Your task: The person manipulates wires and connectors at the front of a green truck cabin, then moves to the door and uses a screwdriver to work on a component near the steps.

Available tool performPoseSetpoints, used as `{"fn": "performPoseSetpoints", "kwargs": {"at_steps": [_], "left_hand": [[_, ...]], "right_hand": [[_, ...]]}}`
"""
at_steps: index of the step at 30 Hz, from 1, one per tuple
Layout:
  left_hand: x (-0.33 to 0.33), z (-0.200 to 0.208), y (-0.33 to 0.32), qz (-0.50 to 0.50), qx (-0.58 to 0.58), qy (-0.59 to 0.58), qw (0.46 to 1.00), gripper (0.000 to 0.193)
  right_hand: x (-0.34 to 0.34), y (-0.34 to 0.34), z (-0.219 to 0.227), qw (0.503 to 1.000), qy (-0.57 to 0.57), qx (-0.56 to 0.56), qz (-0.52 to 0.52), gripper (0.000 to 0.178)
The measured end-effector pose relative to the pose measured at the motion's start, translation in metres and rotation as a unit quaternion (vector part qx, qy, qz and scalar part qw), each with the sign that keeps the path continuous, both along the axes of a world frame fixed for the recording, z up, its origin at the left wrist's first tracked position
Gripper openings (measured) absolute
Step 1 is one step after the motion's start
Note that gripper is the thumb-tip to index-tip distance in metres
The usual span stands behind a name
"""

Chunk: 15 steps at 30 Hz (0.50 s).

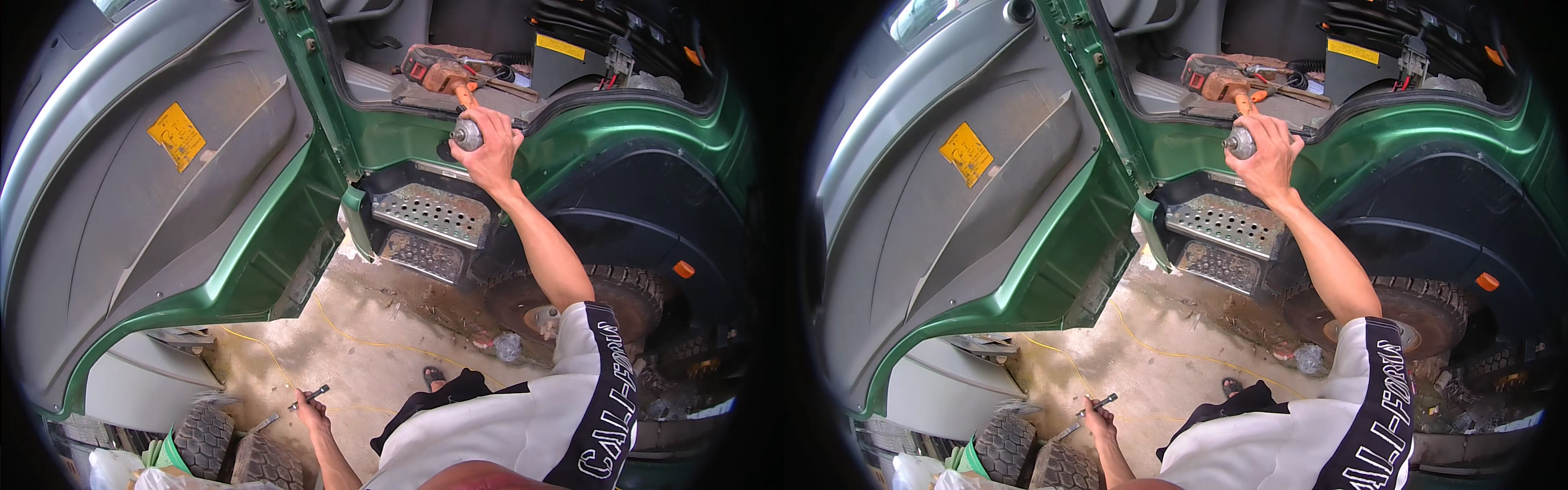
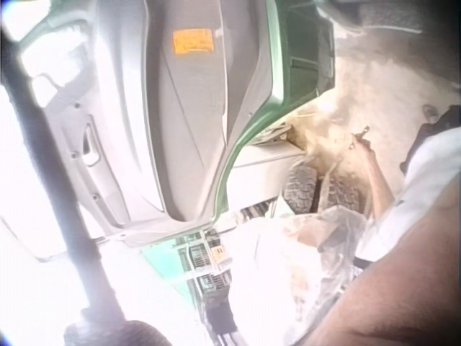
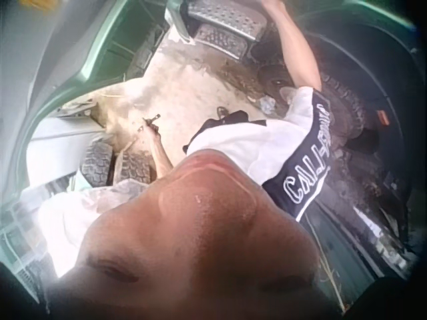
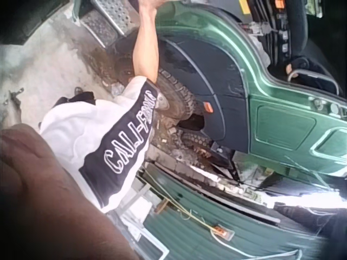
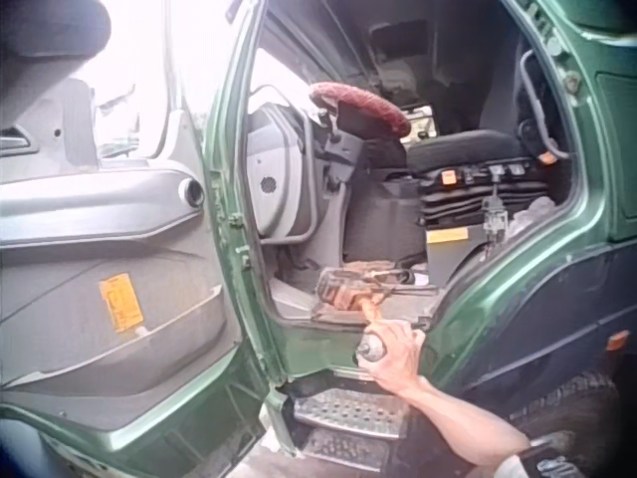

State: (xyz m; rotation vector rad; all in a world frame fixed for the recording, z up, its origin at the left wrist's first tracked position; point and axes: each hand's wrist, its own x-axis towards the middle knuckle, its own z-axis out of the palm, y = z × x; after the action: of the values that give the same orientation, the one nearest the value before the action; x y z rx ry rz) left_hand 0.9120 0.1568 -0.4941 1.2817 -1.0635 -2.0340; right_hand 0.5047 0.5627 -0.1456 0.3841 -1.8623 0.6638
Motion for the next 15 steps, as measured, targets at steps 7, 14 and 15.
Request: {"fn": "performPoseSetpoints", "kwargs": {"at_steps": [7, 14, 15], "left_hand": [[-0.037, -0.059, 0.096, -0.058, 0.106, -0.085, 0.989, 0.043], [-0.108, -0.054, 0.138, -0.183, 0.096, -0.092, 0.974, 0.041], [-0.122, -0.044, 0.145, -0.215, 0.081, -0.092, 0.969, 0.041]], "right_hand": [[-0.181, 0.004, 0.018, 0.993, -0.095, 0.037, -0.067, 0.054], [-0.264, 0.033, -0.005, 0.964, -0.212, 0.131, -0.097, 0.068], [-0.266, 0.037, -0.007, 0.963, -0.214, 0.123, -0.107, 0.068]]}}
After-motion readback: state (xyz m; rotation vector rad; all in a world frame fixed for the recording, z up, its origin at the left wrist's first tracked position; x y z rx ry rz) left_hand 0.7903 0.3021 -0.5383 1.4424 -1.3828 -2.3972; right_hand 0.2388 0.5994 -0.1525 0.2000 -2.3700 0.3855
